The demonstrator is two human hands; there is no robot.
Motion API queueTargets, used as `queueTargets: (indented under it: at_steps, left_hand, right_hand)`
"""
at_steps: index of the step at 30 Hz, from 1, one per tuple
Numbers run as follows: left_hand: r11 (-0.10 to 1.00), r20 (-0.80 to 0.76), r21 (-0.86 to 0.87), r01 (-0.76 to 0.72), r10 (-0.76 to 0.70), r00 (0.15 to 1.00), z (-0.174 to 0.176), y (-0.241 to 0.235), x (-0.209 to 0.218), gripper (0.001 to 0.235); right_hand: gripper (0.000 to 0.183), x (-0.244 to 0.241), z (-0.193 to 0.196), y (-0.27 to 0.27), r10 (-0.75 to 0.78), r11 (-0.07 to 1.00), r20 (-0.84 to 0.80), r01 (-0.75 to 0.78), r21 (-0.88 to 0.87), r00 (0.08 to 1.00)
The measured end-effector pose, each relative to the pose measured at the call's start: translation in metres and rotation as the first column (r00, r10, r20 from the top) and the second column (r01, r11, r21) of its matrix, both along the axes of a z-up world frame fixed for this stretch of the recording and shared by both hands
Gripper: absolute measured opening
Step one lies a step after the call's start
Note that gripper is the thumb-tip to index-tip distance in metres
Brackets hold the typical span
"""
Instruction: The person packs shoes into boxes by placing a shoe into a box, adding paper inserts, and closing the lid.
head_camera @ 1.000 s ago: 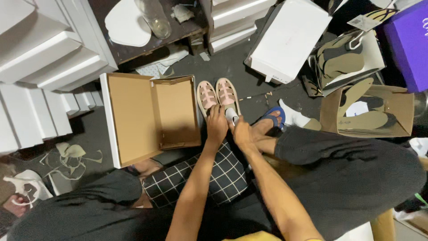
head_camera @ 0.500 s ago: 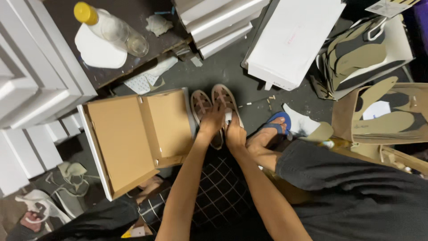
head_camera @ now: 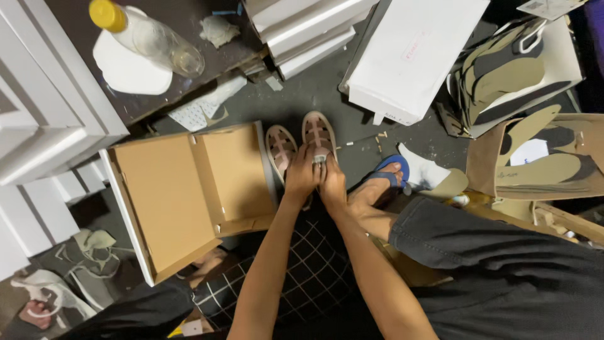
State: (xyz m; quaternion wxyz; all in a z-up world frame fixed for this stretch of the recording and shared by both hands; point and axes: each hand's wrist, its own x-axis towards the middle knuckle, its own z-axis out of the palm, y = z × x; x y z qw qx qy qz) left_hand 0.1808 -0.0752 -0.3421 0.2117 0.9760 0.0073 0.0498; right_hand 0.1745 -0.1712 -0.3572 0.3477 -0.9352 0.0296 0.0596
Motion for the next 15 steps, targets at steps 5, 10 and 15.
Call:
queueTargets:
  at_steps: [5,10,15]
  left_hand:
    - [0.966,0.041,-0.15,-0.211,0.22,0.975,-0.005,-0.02,-0.005,0.051]
    - [0.96,0.15,-0.082,-0.267,0.277,0.949,-0.016,-0.032,-0.013,0.048]
    - [0.946,0.175,-0.03,-0.323,0.323,0.93,-0.024,-0.037,-0.006,0.039]
  right_hand:
    - [0.025,0.016,-0.007,-0.036,0.078,0.987,-0.018,-0.08,-0.14,0.997]
    - [0.033,0.023,-0.017,-0.05,0.081,0.98,-0.032,-0.085,-0.179,0.996]
    - [0.025,0.029,-0.022,-0.048,0.129,0.983,-0.042,-0.133,-0.125,0.991]
